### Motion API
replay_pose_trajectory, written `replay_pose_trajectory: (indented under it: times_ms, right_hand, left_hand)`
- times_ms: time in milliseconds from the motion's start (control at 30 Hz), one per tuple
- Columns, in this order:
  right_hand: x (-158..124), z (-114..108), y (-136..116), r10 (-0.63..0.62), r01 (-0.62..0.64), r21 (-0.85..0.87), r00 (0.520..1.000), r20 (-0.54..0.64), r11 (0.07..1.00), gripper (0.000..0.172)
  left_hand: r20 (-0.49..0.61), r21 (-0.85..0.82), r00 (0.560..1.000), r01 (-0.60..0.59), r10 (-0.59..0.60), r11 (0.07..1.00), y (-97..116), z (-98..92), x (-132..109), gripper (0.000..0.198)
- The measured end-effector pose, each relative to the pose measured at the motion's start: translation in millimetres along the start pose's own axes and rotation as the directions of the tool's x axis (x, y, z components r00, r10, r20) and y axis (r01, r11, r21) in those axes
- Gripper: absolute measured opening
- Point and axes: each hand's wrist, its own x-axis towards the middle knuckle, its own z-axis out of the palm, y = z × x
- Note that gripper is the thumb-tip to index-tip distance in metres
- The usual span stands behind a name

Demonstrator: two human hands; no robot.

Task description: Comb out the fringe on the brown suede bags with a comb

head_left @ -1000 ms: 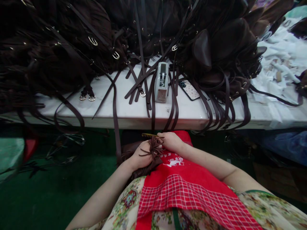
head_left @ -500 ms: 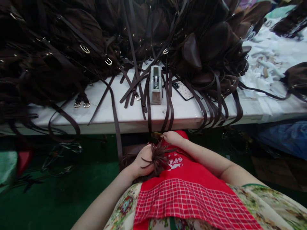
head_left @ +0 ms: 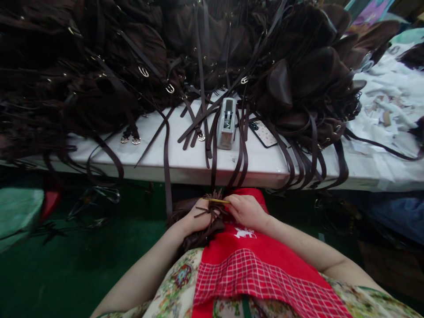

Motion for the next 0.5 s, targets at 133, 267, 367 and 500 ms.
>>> replay_pose_trajectory:
  times_ms: [133,267,367,500]
  right_hand:
    - [14,7,0,0.048,-0.046,-0.061,0.998,0.046,0.997,0.032]
    - [26,19,6,0.057,-0.056,-0.025,0.997,0.045,0.998,0.037]
    - [35,35,19,0.162,-0.158,-0.041,0.982,0.100,0.987,0.038]
    - [36,53,42,0.219,-0.224,0.017,0.966,0.137,0.975,0.039]
  left_hand:
    - [0.077,-0.098,0.996,-0.045,0.053,0.994,3,-1.1,-4,0.025]
    - [0.029,-0.115,0.996,-0.079,0.082,0.990,8,-2.1,-11,0.025]
    - [-0.032,0.017,0.985,-0.166,0.167,0.986,11,0.0,-17,0.020]
    - [-0.091,0.026,0.973,-0.213,0.214,0.977,11,-8.8,-21,0.017]
